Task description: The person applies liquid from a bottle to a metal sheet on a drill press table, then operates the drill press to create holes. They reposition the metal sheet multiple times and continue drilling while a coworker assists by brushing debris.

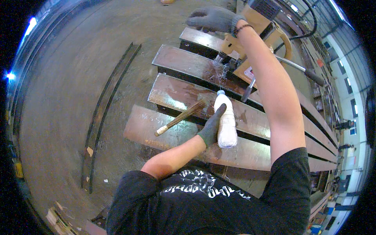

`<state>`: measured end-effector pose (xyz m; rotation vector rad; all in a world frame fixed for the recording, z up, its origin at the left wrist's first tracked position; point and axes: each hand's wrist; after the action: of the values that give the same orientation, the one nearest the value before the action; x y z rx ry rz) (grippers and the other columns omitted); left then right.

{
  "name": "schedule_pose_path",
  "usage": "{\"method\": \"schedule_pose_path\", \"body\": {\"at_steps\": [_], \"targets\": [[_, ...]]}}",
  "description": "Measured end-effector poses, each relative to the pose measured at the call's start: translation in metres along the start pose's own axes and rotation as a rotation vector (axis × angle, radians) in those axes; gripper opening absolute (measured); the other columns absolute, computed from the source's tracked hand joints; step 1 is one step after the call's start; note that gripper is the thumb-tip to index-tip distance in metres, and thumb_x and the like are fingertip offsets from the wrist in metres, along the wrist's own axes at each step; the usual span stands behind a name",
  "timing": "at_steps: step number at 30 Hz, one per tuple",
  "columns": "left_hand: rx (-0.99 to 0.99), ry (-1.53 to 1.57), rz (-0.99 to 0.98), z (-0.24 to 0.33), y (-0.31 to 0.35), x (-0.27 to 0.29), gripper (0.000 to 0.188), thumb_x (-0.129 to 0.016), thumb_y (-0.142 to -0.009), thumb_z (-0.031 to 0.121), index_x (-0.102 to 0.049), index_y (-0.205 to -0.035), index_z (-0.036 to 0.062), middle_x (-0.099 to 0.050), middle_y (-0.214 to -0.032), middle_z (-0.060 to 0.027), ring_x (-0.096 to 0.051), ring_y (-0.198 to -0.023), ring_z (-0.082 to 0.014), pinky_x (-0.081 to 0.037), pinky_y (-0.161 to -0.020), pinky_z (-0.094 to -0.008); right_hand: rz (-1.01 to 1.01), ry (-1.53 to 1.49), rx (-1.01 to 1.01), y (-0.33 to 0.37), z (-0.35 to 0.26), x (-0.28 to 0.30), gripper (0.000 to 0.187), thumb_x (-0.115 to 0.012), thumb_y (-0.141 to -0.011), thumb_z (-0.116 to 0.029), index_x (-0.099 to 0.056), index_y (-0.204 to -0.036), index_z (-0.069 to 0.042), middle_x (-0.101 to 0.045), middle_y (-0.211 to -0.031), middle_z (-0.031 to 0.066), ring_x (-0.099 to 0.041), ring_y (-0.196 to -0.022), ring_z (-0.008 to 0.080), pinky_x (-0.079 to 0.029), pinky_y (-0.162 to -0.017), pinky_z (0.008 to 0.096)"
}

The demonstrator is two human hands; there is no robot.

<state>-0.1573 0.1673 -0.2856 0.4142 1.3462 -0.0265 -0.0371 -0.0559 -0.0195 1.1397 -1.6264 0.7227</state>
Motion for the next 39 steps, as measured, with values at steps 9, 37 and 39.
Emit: {"method": "schedule_pose_path", "body": {"at_steps": [9, 37, 39], "targets": [[-0.040, -0.130, -0.038, 0.002, 0.001, -0.013, 0.064, -0.060, -0.095, 0.070, -0.059, -0.128, 0.0153, -0.067, -0.103, -0.0045, -0.067, -0.092, -0.0203, -0.059, -0.084, -0.0365, 0.024, 0.132, 0.185, -0.010, 0.022, 0.002, 0.063, -0.057, -0.094, -0.063, -0.073, -0.124, -0.010, -0.077, -0.112, 0.0131, -0.072, -0.098, 0.0313, -0.055, -0.092, 0.0464], [0.071, -0.099, 0.013, 0.006, 0.004, 0.000, 0.089, -0.040, -0.097, 0.077, -0.048, -0.153, 0.0080, -0.050, -0.156, -0.0157, -0.046, -0.142, -0.0390, -0.036, -0.119, -0.0524, -0.050, 0.164, 0.013, -0.033, 0.012, -0.010, 0.070, -0.062, -0.086, -0.070, -0.077, -0.119, -0.009, -0.077, -0.111, 0.0117, -0.071, -0.103, 0.0309, -0.053, -0.092, 0.0487], [0.036, -0.137, 0.024, 0.005, 0.000, 0.005, 0.089, -0.040, -0.098, 0.077, -0.048, -0.153, 0.0079, -0.050, -0.156, -0.0157, -0.046, -0.142, -0.0390, -0.036, -0.119, -0.0529, -0.054, 0.168, 0.009, -0.033, 0.011, -0.010, 0.070, -0.062, -0.086, -0.070, -0.078, -0.118, -0.010, -0.077, -0.110, 0.0119, -0.071, -0.103, 0.0313, -0.054, -0.092, 0.0483]]}}
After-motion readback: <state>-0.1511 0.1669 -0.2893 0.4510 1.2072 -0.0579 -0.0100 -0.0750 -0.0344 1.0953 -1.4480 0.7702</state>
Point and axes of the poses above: each hand's wrist, its own y-axis away from the middle knuckle, its own x-axis out of the back of the hand, z = x × y
